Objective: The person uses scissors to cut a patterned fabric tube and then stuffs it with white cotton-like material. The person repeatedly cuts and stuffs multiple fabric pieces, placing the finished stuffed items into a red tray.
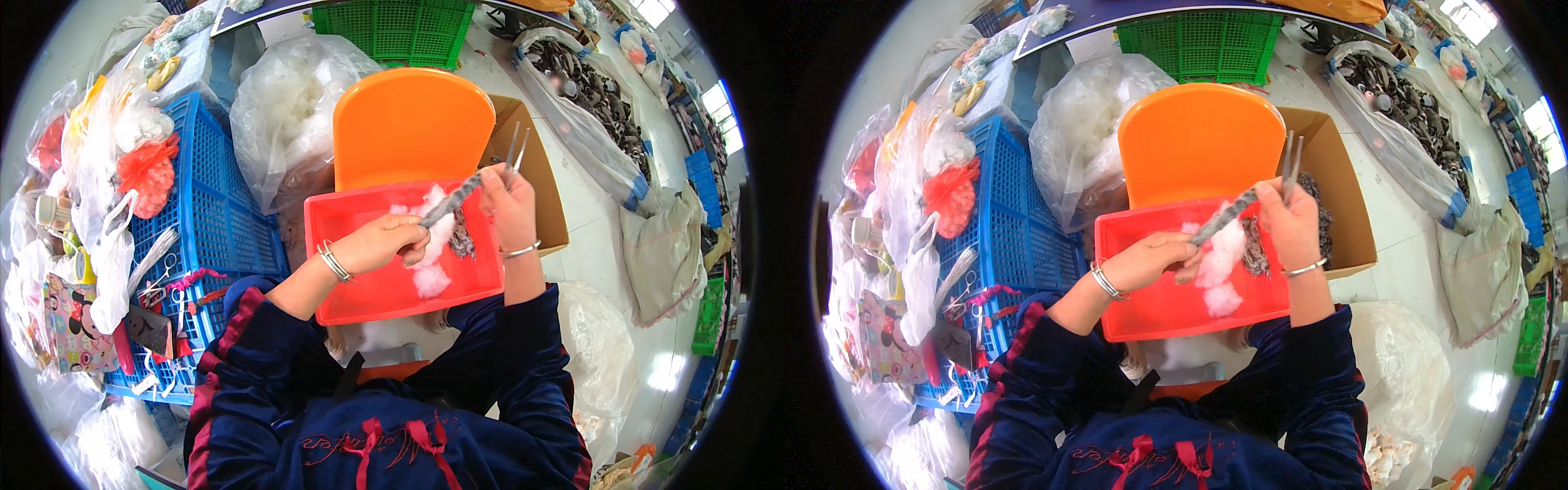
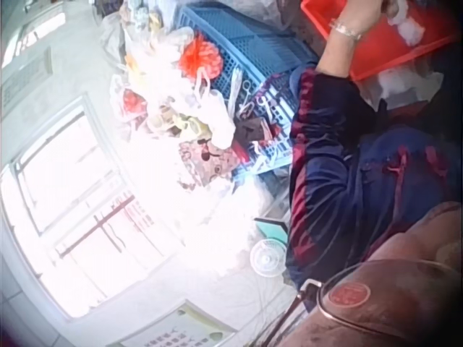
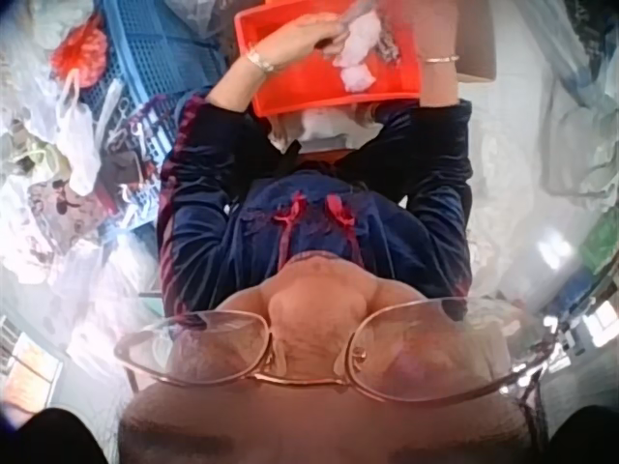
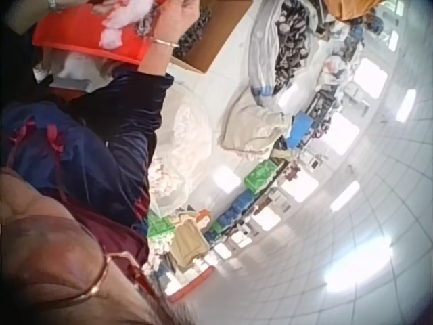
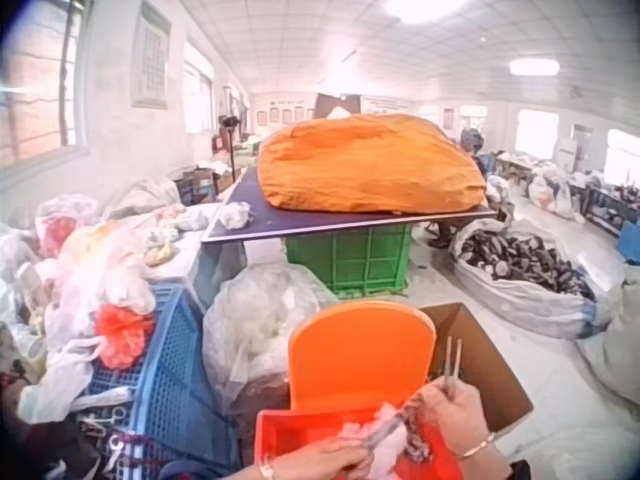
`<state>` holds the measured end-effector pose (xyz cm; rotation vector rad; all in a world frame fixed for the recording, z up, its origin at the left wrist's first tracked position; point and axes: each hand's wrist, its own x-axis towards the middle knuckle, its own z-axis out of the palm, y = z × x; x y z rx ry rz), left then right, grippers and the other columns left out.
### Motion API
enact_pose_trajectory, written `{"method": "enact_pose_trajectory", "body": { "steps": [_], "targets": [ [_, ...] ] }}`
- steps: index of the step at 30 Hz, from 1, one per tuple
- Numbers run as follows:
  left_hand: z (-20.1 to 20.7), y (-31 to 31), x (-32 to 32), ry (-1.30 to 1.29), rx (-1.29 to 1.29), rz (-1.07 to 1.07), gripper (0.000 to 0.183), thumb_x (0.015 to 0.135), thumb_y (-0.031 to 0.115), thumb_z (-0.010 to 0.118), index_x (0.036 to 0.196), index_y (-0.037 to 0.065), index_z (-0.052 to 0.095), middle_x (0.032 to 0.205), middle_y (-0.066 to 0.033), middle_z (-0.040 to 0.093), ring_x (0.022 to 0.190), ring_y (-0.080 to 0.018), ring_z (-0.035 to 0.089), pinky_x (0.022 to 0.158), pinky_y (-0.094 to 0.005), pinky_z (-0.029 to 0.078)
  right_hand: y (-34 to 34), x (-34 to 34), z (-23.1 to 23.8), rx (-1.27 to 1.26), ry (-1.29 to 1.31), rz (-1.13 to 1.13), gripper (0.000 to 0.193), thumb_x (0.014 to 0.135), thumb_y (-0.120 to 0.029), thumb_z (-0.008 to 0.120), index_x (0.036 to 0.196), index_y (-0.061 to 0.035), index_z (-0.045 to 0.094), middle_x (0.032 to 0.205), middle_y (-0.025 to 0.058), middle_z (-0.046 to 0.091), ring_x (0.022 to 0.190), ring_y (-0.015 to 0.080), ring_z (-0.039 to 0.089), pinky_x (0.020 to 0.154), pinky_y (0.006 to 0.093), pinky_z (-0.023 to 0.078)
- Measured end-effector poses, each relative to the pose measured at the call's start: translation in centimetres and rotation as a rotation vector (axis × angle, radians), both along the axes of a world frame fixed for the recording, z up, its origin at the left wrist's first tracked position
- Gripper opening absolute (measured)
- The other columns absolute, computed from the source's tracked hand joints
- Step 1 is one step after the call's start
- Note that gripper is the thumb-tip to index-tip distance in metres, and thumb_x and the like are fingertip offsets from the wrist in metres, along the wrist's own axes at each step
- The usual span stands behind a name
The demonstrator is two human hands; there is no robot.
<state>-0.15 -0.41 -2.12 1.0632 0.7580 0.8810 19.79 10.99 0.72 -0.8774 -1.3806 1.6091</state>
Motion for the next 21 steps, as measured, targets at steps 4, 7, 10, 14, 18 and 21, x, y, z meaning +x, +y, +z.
{"method": "enact_pose_trajectory", "body": {
  "steps": [4, 7, 10, 14, 18, 21],
  "targets": [
    [0.0, 0.0, 0.0, 0.067, -0.035, 0.002, 0.028, 0.100, 0.025, 0.039, 0.089, 0.004, 0.053, 0.073, -0.0032, 0.049, 0.066, -0.0131, 0.047, 0.067, -0.0267, 0.041, 0.4, 0.5, -0.6, -0.021, 0.041, 0.003, 0.014, 0.094, -0.015, 0.060, 0.085, -0.0043, 0.058, 0.060, -0.0052, 0.045, 0.049, 0.0027, 0.035, 0.044, 0.0202, 0.027],
    [2.4, -0.6, 1.5, -0.026, -0.245, 0.128, 0.032, 0.100, 0.027, 0.039, 0.102, 0.000, 0.056, 0.074, -0.0033, 0.051, 0.065, -0.0129, 0.047, 0.066, -0.0262, 0.042, 0.0, 0.3, -0.7, -0.028, 0.033, -0.002, 0.013, 0.094, -0.015, 0.060, 0.087, -0.0038, 0.059, 0.060, -0.0051, 0.045, 0.049, 0.0026, 0.035, 0.044, 0.0202, 0.026],
    [2.6, -0.4, 2.2, -0.078, -0.269, 0.131, 0.033, 0.100, 0.027, 0.038, 0.108, 0.000, 0.056, 0.073, -0.0027, 0.051, 0.063, -0.0123, 0.047, 0.063, -0.0255, 0.041, -0.7, -0.3, -0.3, -0.040, 0.010, 0.011, 0.013, 0.094, -0.015, 0.060, 0.088, -0.0033, 0.060, 0.059, -0.0055, 0.044, 0.048, 0.0025, 0.034, 0.044, 0.0201, 0.026],
    [1.0, 0.0, 1.7, -0.045, -0.119, 0.030, 0.026, 0.098, 0.023, 0.037, 0.095, 0.004, 0.054, 0.069, -0.0016, 0.050, 0.060, -0.0113, 0.044, 0.059, -0.0248, 0.038, -0.2, 0.0, -0.9, 0.017, 0.006, -0.009, 0.013, 0.094, -0.014, 0.060, 0.089, -0.0026, 0.060, 0.061, -0.0061, 0.045, 0.049, 0.0022, 0.034, 0.044, 0.0195, 0.026],
    [0.9, 0.2, 0.8, 0.037, -0.066, -0.003, 0.021, 0.095, 0.018, 0.037, 0.083, 0.006, 0.050, 0.065, -0.0007, 0.047, 0.059, -0.0106, 0.042, 0.057, -0.0247, 0.036, 0.8, 1.5, -1.3, 0.056, 0.025, -0.070, 0.013, 0.093, -0.015, 0.061, 0.088, -0.0027, 0.061, 0.060, -0.0061, 0.046, 0.049, 0.0018, 0.036, 0.044, 0.0193, 0.027],
    [0.2, -0.1, -0.5, 0.184, 0.010, -0.079, 0.025, 0.097, 0.021, 0.039, 0.084, 0.005, 0.052, 0.068, -0.0011, 0.051, 0.061, -0.0104, 0.047, 0.058, -0.0244, 0.040, 1.8, 2.7, -0.6, 0.051, -0.011, -0.209, 0.013, 0.093, -0.017, 0.062, 0.087, -0.0056, 0.061, 0.060, -0.0060, 0.046, 0.047, 0.0026, 0.035, 0.041, 0.0200, 0.026]
  ]
}}
